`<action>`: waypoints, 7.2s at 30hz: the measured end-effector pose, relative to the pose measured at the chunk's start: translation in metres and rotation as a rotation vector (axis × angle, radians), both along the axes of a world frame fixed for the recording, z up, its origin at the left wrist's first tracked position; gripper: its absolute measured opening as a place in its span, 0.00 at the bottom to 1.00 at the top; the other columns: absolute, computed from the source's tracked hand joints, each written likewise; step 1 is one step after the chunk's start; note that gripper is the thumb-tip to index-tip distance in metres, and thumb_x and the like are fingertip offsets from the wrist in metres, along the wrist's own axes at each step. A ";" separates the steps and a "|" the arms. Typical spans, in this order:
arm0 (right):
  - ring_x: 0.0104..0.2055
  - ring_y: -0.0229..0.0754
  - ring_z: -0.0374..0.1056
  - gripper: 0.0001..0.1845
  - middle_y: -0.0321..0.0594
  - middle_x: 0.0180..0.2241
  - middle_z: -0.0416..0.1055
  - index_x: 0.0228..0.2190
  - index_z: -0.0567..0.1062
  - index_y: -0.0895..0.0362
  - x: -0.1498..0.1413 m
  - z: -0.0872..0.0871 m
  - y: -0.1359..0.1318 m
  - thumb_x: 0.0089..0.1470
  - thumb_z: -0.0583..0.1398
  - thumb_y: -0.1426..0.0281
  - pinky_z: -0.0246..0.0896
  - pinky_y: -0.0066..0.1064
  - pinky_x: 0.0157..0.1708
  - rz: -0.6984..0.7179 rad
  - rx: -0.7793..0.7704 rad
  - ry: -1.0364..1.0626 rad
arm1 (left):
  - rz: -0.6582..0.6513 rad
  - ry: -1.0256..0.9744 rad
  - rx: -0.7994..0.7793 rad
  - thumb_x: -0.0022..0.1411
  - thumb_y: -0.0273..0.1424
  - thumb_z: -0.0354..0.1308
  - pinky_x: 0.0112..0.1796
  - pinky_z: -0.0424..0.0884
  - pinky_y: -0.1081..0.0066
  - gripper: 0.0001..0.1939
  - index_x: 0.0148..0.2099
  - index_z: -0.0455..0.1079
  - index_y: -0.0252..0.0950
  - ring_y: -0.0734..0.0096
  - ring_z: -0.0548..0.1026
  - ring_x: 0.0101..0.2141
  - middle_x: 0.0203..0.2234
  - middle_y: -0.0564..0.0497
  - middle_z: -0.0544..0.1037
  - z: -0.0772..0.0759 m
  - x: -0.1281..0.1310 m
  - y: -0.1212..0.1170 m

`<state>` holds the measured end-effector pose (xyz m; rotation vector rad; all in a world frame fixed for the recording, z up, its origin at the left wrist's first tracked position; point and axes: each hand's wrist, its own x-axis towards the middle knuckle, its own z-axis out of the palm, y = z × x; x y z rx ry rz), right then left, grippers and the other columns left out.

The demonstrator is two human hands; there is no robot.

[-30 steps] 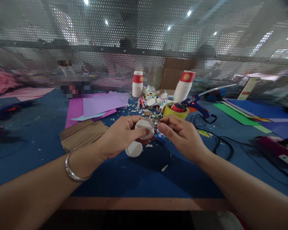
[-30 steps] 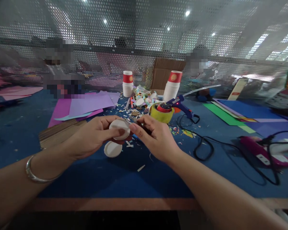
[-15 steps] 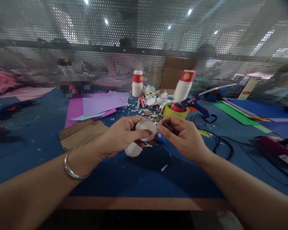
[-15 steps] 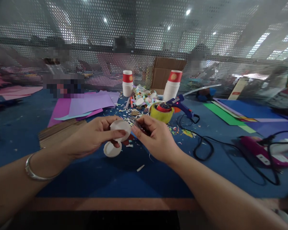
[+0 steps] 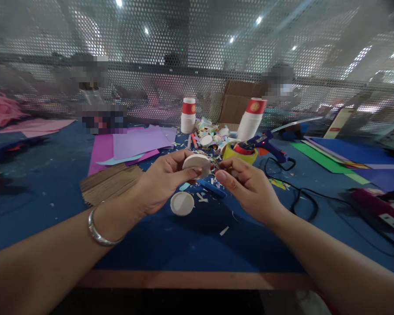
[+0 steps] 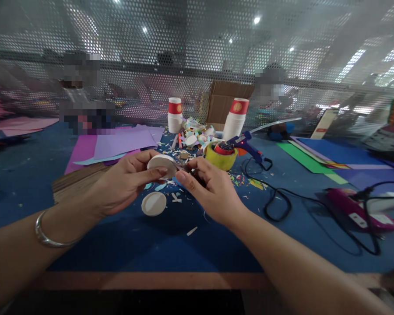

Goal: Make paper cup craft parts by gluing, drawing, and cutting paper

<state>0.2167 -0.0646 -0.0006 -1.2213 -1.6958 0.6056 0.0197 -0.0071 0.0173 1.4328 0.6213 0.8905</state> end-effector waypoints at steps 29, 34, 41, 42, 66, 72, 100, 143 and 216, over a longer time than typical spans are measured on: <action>0.23 0.33 0.56 0.17 0.31 0.24 0.63 0.33 0.70 0.54 0.000 -0.001 -0.003 0.61 0.61 0.54 0.51 0.28 0.22 0.019 0.058 -0.044 | -0.062 0.058 0.024 0.57 0.28 0.69 0.36 0.69 0.75 0.08 0.36 0.71 0.35 0.77 0.73 0.31 0.28 0.56 0.76 -0.001 0.002 -0.005; 0.23 0.33 0.54 0.17 0.30 0.23 0.60 0.31 0.68 0.54 0.002 -0.002 0.002 0.61 0.61 0.55 0.49 0.29 0.22 -0.028 0.082 -0.038 | -0.087 0.208 0.042 0.57 0.27 0.68 0.39 0.72 0.72 0.18 0.48 0.68 0.35 0.74 0.76 0.34 0.33 0.54 0.78 -0.003 0.000 0.003; 0.26 0.35 0.59 0.14 0.33 0.25 0.67 0.33 0.72 0.56 0.002 -0.002 0.008 0.58 0.64 0.58 0.53 0.30 0.26 0.014 -0.039 -0.038 | -0.112 0.217 0.143 0.57 0.27 0.67 0.40 0.74 0.70 0.21 0.50 0.65 0.35 0.72 0.77 0.36 0.35 0.52 0.78 -0.008 -0.001 0.005; 0.26 0.36 0.60 0.13 0.33 0.25 0.67 0.32 0.72 0.56 0.002 -0.002 0.009 0.57 0.64 0.60 0.54 0.30 0.27 0.024 -0.039 -0.021 | -0.120 0.217 0.135 0.57 0.27 0.67 0.39 0.73 0.70 0.21 0.50 0.64 0.35 0.71 0.77 0.36 0.34 0.52 0.78 -0.007 -0.001 0.005; 0.25 0.36 0.58 0.15 0.33 0.24 0.67 0.31 0.74 0.58 0.008 -0.007 0.015 0.54 0.63 0.58 0.50 0.31 0.27 -0.045 -0.229 -0.117 | -0.150 1.113 0.739 0.63 0.34 0.56 0.28 0.61 0.71 0.07 0.34 0.73 0.38 0.71 0.71 0.27 0.28 0.54 0.77 0.029 -0.039 0.024; 0.26 0.36 0.55 0.19 0.33 0.24 0.64 0.28 0.72 0.57 0.006 -0.009 0.017 0.51 0.65 0.54 0.49 0.31 0.28 0.020 -0.240 -0.002 | 0.034 0.725 0.785 0.64 0.32 0.56 0.33 0.65 0.72 0.06 0.35 0.70 0.36 0.73 0.72 0.30 0.30 0.53 0.77 0.014 -0.023 0.016; 0.25 0.31 0.53 0.22 0.31 0.25 0.63 0.32 0.76 0.58 -0.003 -0.006 0.007 0.48 0.71 0.53 0.46 0.27 0.24 0.151 -0.305 0.249 | 0.324 0.789 0.898 0.59 0.26 0.56 0.24 0.55 0.70 0.09 0.29 0.58 0.39 0.75 0.62 0.21 0.19 0.57 0.67 0.006 -0.008 0.003; 0.21 0.29 0.45 0.20 0.28 0.22 0.60 0.31 0.75 0.57 -0.004 0.002 0.000 0.46 0.72 0.55 0.35 0.28 0.18 0.206 -0.316 0.441 | 0.050 0.577 0.592 0.57 0.47 0.68 0.25 0.65 0.73 0.24 0.49 0.69 0.39 0.74 0.70 0.26 0.28 0.55 0.75 0.007 -0.013 0.000; 0.24 0.31 0.51 0.20 0.31 0.24 0.61 0.27 0.73 0.58 -0.007 -0.001 0.000 0.51 0.69 0.55 0.44 0.28 0.23 0.191 -0.237 0.327 | 0.058 0.429 0.604 0.49 0.39 0.75 0.36 0.71 0.73 0.27 0.50 0.73 0.39 0.70 0.75 0.37 0.42 0.51 0.79 0.002 -0.008 0.001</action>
